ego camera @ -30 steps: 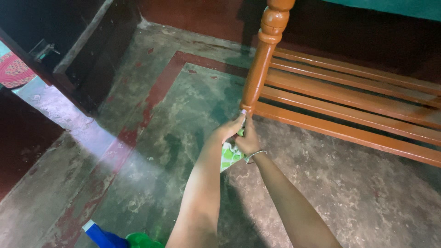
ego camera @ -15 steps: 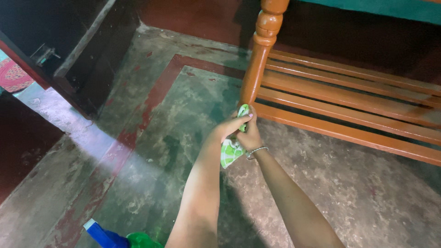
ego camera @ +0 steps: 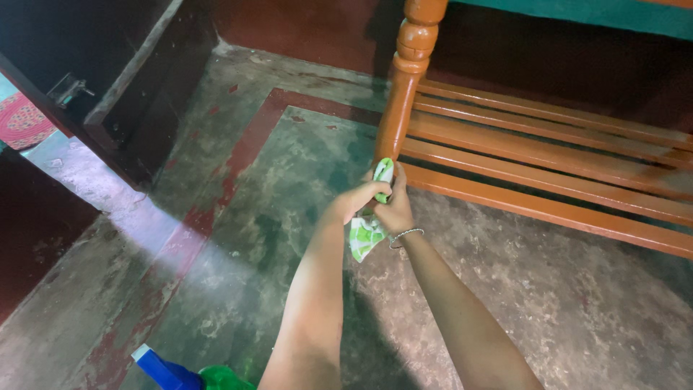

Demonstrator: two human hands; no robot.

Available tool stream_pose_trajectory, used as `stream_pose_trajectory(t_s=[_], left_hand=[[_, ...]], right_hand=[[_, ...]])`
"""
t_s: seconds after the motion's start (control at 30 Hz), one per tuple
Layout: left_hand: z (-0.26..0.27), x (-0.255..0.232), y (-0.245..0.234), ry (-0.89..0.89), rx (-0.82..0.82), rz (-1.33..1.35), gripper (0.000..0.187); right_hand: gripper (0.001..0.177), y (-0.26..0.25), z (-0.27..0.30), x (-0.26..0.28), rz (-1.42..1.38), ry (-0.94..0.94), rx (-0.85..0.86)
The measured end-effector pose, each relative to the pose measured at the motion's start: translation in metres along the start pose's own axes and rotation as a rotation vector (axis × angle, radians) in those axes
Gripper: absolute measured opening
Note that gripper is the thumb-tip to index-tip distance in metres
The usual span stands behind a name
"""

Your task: The person cleans a wooden table using a green cloth and a spray bottle. They wipe the table legs, the tabletop, and the lower slatted shelf, spraying the cloth with liquid as needed. The person also wipes a wall niche containing artificial flowers.

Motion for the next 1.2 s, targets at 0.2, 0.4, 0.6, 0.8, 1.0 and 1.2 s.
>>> stream_pose_trajectory(t_s=[0.2, 0.4, 0.6, 0.8, 1.0, 1.2], left_hand=[[0.000, 0.007, -0.004, -0.149, -0.027, -0.101, 0.076], [-0.026, 0.030, -0.005, 0.066, -0.161, -0.110, 0.063], [-0.013, 0.022, -0.007, 0.068, -0.252, -0.077, 0.053], [-0.013, 0.021, -0.011, 0.055, -0.345, -0.108, 0.047], [-0.013, 0.029, -0.018, -0.016, -0.437, -0.070, 0.047], [-0.024, 0.039, -0.017, 0.040, -0.441, -0.001, 0.049]], right_hand=[[0.109, -0.005, -0.002, -0.013, 0.007, 0.005, 0.011], [0.109, 0.001, -0.001, -0.008, -0.050, 0.164, 0.044], [0.112, 0.003, -0.005, -0.003, 0.041, 0.082, 0.072], [0.113, 0.001, -0.005, 0.005, 0.106, 0.082, 0.100], [0.111, -0.005, -0.002, 0.008, 0.213, 0.221, 0.023], [0.109, -0.018, -0.002, -0.001, 0.200, 0.167, 0.029]])
Point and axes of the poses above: each hand's wrist, its own z-axis away from the middle knuckle, its own y-axis out of the palm, x = y × z, the point moved 2 cm from there along -z, towards the middle knuckle, and after that the axes turned 15 degrees about -z, right-handed, at the moved point
